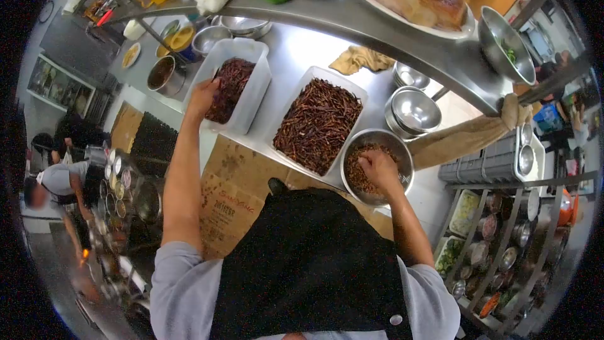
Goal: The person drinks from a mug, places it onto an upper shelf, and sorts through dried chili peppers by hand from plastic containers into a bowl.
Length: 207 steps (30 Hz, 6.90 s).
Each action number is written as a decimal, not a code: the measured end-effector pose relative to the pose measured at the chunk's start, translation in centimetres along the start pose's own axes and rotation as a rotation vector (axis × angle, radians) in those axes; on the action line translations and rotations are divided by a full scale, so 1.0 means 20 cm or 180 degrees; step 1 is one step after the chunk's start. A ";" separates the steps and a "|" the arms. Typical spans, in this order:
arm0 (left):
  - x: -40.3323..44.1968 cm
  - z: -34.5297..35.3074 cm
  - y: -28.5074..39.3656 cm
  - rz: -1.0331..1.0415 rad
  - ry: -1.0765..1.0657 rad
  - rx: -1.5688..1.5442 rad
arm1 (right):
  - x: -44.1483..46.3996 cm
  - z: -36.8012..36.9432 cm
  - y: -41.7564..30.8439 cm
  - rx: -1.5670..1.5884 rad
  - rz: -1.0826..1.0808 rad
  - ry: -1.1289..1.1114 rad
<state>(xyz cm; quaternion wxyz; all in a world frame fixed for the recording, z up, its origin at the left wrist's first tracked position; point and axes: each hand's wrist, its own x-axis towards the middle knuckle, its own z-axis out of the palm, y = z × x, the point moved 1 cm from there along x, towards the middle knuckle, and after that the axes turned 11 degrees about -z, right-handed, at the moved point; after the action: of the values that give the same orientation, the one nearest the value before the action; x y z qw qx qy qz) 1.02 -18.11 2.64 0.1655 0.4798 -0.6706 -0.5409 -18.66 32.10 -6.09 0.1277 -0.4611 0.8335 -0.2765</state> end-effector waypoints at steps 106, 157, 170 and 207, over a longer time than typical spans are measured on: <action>-0.86 1.04 -0.18 -0.0898 -0.1464 -0.2834 | 0.47 0.22 -0.52 0.3172 0.0146 0.0223; -0.85 0.92 -0.20 -0.0552 -0.1292 -0.1876 | 0.45 0.27 -0.39 0.2780 0.0293 0.0116; -0.85 0.90 -0.17 -0.0077 -0.0466 -0.0819 | 0.44 0.26 -0.35 0.2626 -0.0127 -0.0246; -0.93 0.98 -0.27 -0.0567 -0.0880 -0.1897 | 0.44 0.18 -0.42 0.4023 0.0859 0.0203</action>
<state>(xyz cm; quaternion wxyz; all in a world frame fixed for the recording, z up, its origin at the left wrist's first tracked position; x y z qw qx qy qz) -1.94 8.63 -3.74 0.1582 0.3892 -0.4545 -0.7854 -15.94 19.91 -3.91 0.3834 -0.1797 0.5640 -0.7090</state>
